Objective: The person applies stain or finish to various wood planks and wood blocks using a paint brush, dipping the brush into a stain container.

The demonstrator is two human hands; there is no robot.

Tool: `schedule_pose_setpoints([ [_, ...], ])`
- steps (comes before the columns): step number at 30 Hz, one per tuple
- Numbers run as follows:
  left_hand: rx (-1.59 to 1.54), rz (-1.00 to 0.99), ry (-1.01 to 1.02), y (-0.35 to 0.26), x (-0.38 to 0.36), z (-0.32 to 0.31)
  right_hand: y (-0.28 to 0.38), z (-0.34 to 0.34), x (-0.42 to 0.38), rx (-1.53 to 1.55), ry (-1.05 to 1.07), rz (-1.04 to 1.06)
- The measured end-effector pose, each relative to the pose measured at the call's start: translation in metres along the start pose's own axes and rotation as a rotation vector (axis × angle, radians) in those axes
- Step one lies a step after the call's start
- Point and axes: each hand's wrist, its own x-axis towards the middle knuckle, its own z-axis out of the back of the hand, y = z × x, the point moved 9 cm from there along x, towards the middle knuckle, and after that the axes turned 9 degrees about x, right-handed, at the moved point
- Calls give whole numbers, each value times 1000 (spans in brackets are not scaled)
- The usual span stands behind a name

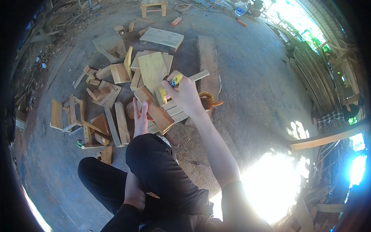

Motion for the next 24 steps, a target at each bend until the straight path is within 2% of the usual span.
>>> schedule_pose_setpoints([
  [5, -37, 17, -3, -1, -2, 1, 7, 20, -35, -27, 21, -55],
  [9, -20, 29, 9, -6, -5, 0, 7, 35, -49, -190, 97, -119],
  [11, 2, 30, 12, -6, -5, 1, 13, 43, -50, -219, 55, -223],
  [12, 3, 26, 17, -6, -5, 1, 10, 42, -49, -218, 53, -227],
  [14, 7, 25, 28, -7, -5, 0, 10, 44, -39, -27, -71, -125],
  [17, 35, 9, 32, -6, -4, 2, 0, 24, -27, 125, 7, -110],
  [18, 22, 19, 26, -6, -4, 3, 0, 19, -26, 29, 52, -115],
  [21, 16, 22, 26, -6, -3, 6, -23, 27, -17, 136, 68, -130],
  [24, 26, 16, 25, -3, -5, 6, -32, 44, -14, 41, 31, -116],
])
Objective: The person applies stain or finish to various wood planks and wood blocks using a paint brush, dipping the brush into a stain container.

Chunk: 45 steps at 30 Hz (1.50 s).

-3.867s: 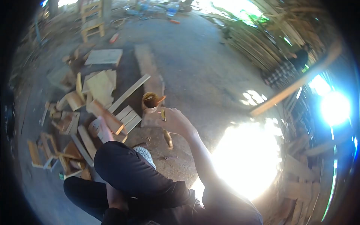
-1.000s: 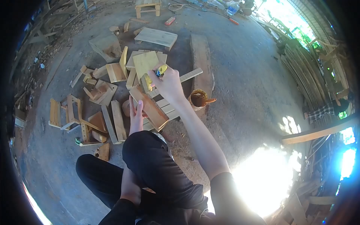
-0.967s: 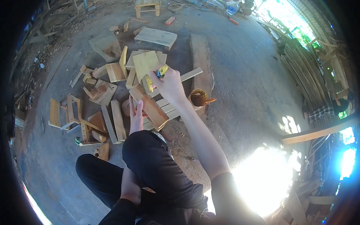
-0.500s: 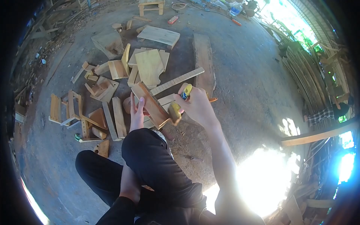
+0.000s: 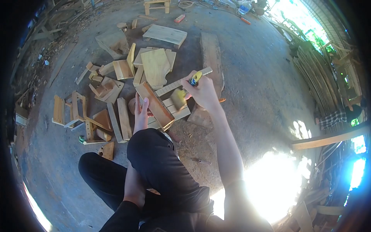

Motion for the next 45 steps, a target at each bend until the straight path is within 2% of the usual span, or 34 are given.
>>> schedule_pose_setpoints([
  [3, -5, -5, -9, -1, 0, -1, 5, 11, -5, -106, -66, 39],
  [5, -15, -8, -19, -4, 0, 0, 0, 10, -10, 117, -99, -13],
  [8, 15, 12, -13, -7, -2, 1, -12, -5, -14, 142, 3, -31],
  [14, 17, -2, -5, -3, -1, -4, -3, 3, -10, 51, -31, -7],
  [18, 6, 11, -23, -7, -2, -5, 5, 2, -13, 140, -46, 58],
  [21, 18, 17, -38, -7, -3, -5, -5, -1, -15, 58, 7, 14],
  [24, 32, 12, -28, -5, -1, -3, -1, 3, -15, -44, -59, 49],
  [26, 35, 17, -5, -4, -2, -5, 3, 0, -17, 186, -103, 73],
  [30, 16, 36, 30, -3, 2, -7, -9, -27, -29, 206, -91, 103],
  [35, 41, 97, -27, -5, -2, -2, -14, -4, -51, 127, -128, 87],
  [41, -17, 127, 78, -11, -2, -1, 9, 26, -60, -40, -186, -15],
  [43, -40, 91, 213, -26, -10, -12, 19, 27, -49, -78, -208, 20],
  [45, -92, 59, 199, -30, -16, -21, 35, 20, -38, 38, -303, 150],
])
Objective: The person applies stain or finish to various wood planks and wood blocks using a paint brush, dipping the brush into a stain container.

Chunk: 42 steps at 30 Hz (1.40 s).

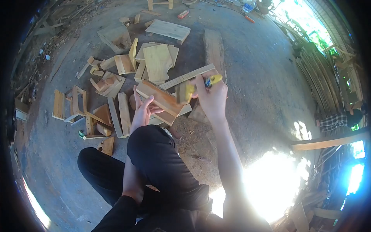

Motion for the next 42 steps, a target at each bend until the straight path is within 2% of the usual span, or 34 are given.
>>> schedule_pose_setpoints([
  [2, -47, -39, -8, 2, 0, -5, 6, -24, 14, 39, 4, 35],
  [4, -70, -59, -108, 17, 7, 2, 14, -47, 25, 108, 2, 101],
  [8, -250, -30, -119, 36, 13, 14, 6, -96, 39, 243, 79, 51],
  [10, -381, -40, -23, 38, 18, 17, 3, -119, 42, 247, 159, 57],
  [14, -369, -41, -108, 30, 8, 21, -21, -138, 40, 209, 216, -31],
  [16, -406, -52, -77, 30, 9, 23, -35, -135, 33, 156, 226, -17],
  [18, -386, -48, -65, 27, 6, 22, -53, -121, 28, 302, 177, -87],
  [22, -318, -64, -61, 25, 5, 21, -56, -87, 10, 325, 121, -36],
  [23, -319, -61, -59, 25, 4, 21, -58, -79, 5, 256, 112, -56],
  [26, -317, -8, -103, 25, 2, 26, -56, -60, -9, 305, 92, -78],
  [28, -285, -41, -43, 24, 3, 25, -57, -50, -17, 279, 95, -82],
  [32, -290, 6, -48, 35, 7, 33, -56, -28, -31, 306, 77, -100],
  [34, -341, 72, -56, 44, 9, 34, -56, -13, -35, 259, 53, -80],
  [42, -213, 13, -8, 11, -7, 10, -45, 38, -61, 87, 63, -78],
])
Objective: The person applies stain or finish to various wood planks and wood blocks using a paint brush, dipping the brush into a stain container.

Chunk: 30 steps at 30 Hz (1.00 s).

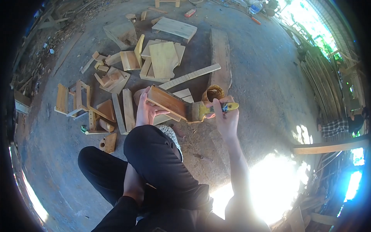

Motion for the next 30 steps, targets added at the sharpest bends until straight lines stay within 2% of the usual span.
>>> schedule_pose_setpoints([
  [2, 15, -13, 11, -2, -1, -4, 6, 16, -3, 7, -44, 33],
  [4, -90, 0, 11, 0, -1, -1, 23, 35, -1, -503, -36, 66],
  [5, -91, -1, 14, 4, 1, 5, 39, 37, -1, -669, -46, 155],
  [6, -165, -15, 7, 6, 3, 10, 41, 40, 0, -672, -50, 156],
  [8, -241, -36, 2, 16, 8, 15, 29, 67, 2, -300, -269, -34],
  [11, -244, -136, -188, 11, -1, 15, 30, 62, 14, -132, -301, -22],
  [14, -279, -166, -156, 12, -3, 11, 48, 20, 28, 23, -251, 66],
  [16, -262, -157, -137, 10, -3, 9, 60, -10, 38, 43, -252, 78],
  [18, -247, -144, -117, 10, -4, 7, 70, -43, 48, -106, -183, 45],
  [20, -312, -88, -62, 15, -2, 1, 66, -73, 56, 17, -195, 38],
  [24, -230, -147, -72, 11, -5, -16, 73, -102, 66, 63, -245, 250],
  [28, -353, -179, -42, 14, 0, -18, 74, -101, 69, 122, -227, 146],
  [30, -507, -108, -46, 27, 7, -18, 66, -110, 74, 136, -115, 108],
])
